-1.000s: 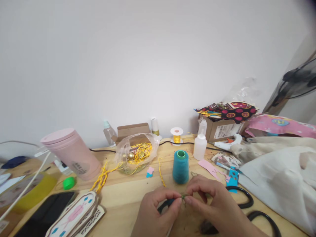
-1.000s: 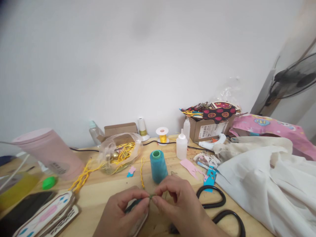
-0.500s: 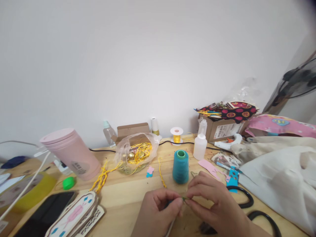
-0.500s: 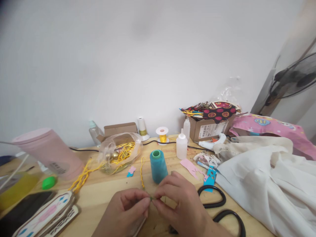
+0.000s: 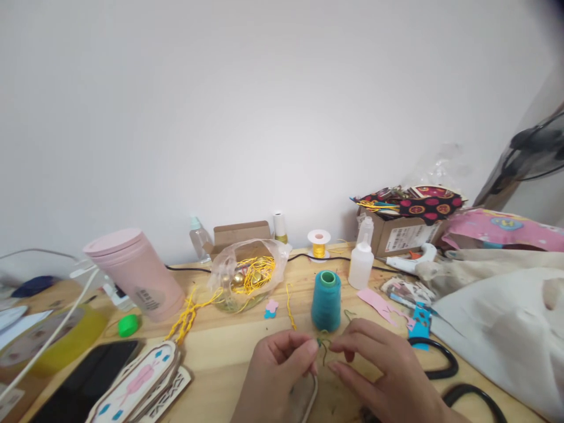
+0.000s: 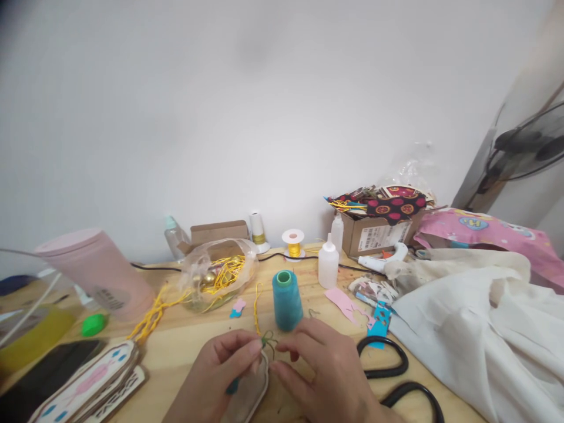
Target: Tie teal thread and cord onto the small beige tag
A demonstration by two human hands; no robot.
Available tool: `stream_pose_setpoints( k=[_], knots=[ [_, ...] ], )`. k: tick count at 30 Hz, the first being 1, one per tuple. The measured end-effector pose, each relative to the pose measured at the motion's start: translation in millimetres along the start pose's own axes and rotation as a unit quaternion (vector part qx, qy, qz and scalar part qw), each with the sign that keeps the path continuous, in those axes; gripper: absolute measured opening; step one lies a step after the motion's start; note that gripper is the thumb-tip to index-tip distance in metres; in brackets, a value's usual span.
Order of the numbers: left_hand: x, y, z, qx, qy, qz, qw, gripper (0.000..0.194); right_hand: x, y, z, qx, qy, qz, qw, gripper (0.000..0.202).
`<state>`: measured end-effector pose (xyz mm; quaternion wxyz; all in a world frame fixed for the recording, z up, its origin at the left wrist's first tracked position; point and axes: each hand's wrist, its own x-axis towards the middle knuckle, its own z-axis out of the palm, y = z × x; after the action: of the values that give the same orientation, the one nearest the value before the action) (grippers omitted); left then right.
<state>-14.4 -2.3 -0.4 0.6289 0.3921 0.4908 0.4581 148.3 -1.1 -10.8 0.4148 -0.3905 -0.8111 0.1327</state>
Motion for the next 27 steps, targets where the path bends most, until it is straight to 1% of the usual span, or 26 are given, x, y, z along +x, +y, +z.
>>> stream_pose_setpoints(
  k=[4,6,8,10,12,13,15,17,19,22,24,26,27],
  knots=[
    [-0.7,-1.7,0.3,0.004,-0.012,0.014,1.000,0.022,0.7,1.1,6.0,0.017,-0.036,0.054,0.998,0.011],
    [-2.1,0.1,2.0,0.006,-0.014,0.020,1.000,0.022,1.8,0.2,7.5,0.032,-0.049,0.065,0.996,0.009],
    [-2.7,1.8,3.6,0.007,-0.017,0.025,1.000,0.022,2.7,-1.3,8.3,0.041,-0.055,0.060,0.996,0.013],
    [-2.3,2.4,4.5,0.011,-0.015,0.028,0.999,0.021,3.0,-3.1,8.5,0.027,-0.055,0.043,0.997,0.017],
    [-1.2,1.4,4.4,0.027,-0.003,0.026,0.999,0.019,2.9,-5.4,8.1,-0.015,-0.048,0.012,0.999,0.019],
    [-0.6,0.6,4.1,0.043,0.002,0.029,0.999,0.017,2.8,-6.7,7.7,-0.042,-0.042,-0.012,0.998,0.020],
    [0.0,-0.9,3.4,0.104,0.011,0.055,0.993,0.014,2.8,-9.8,6.2,-0.106,-0.031,-0.070,0.991,0.023],
    [-0.8,-1.3,3.0,0.192,0.019,0.098,0.976,0.012,2.8,-12.8,3.8,-0.173,-0.023,-0.121,0.977,0.024],
    [-2.9,-0.8,3.1,0.277,0.020,0.135,0.951,0.013,2.7,-14.8,0.5,-0.223,-0.023,-0.158,0.962,0.024],
    [-6.1,-0.2,2.9,0.371,0.000,0.180,0.911,0.015,2.9,-13.9,-5.2,-0.244,-0.041,-0.199,0.948,0.023],
    [-7.1,-1.1,2.0,0.425,-0.018,0.220,0.878,0.016,4.2,-10.6,-9.2,-0.222,-0.056,-0.201,0.952,0.022],
    [-7.6,-2.2,0.9,0.462,-0.030,0.260,0.847,0.015,6.6,-6.5,-12.9,-0.171,-0.055,-0.175,0.968,0.021],
    [-7.8,-2.4,0.4,0.471,-0.036,0.277,0.837,0.015,8.1,-4.7,-14.5,-0.137,-0.052,-0.153,0.977,0.020]
  ],
)
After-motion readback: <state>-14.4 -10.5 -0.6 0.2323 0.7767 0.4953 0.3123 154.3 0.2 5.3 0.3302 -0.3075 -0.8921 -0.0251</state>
